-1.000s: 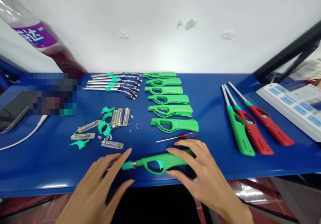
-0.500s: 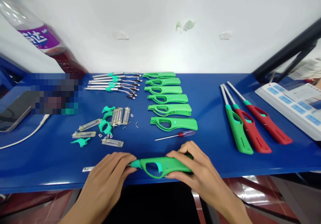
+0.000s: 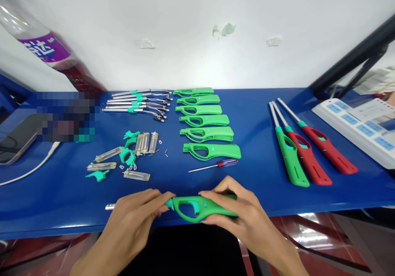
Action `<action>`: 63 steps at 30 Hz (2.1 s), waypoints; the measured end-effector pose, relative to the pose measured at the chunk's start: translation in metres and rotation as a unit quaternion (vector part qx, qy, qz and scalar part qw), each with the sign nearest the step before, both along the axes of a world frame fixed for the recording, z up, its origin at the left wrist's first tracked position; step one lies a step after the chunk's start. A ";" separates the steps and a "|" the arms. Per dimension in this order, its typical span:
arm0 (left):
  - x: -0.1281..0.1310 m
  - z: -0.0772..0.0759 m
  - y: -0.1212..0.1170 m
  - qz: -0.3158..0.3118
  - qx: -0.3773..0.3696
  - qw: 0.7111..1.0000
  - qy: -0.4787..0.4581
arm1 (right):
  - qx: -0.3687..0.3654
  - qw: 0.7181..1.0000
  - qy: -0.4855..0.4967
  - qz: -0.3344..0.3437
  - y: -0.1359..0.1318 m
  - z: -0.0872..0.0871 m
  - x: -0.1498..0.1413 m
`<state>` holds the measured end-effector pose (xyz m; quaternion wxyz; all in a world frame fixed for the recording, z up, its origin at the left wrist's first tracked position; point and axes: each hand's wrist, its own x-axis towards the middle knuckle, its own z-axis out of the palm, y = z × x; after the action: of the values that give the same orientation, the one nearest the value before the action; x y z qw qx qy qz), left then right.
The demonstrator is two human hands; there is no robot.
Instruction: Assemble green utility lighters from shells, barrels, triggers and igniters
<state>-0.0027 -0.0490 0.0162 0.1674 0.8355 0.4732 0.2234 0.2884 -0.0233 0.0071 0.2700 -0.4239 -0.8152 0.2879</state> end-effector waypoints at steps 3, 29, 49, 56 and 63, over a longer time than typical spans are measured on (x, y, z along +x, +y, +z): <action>-0.004 0.009 0.003 -0.015 -0.048 0.999 0.018 | 0.023 1.000 0.010 0.002 -0.003 0.002 -0.003; -0.009 0.036 0.025 -0.242 -0.047 0.935 0.254 | 0.133 0.991 -0.018 0.023 -0.019 0.008 0.004; 0.011 0.034 0.016 -0.264 0.069 0.916 0.294 | -0.324 0.943 0.063 -0.042 -0.024 0.015 -0.013; 0.005 0.031 0.009 -0.215 0.060 0.946 0.234 | -0.281 0.960 -0.004 -0.002 -0.007 0.022 -0.018; -0.015 0.032 0.003 -0.088 0.088 0.976 0.176 | -0.251 0.965 -0.025 0.074 0.009 0.027 -0.066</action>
<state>-0.0173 -0.0456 0.0481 0.0257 0.9115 0.3986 0.0979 0.2227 -0.0138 0.0340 0.1128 -0.4236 -0.7523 0.4918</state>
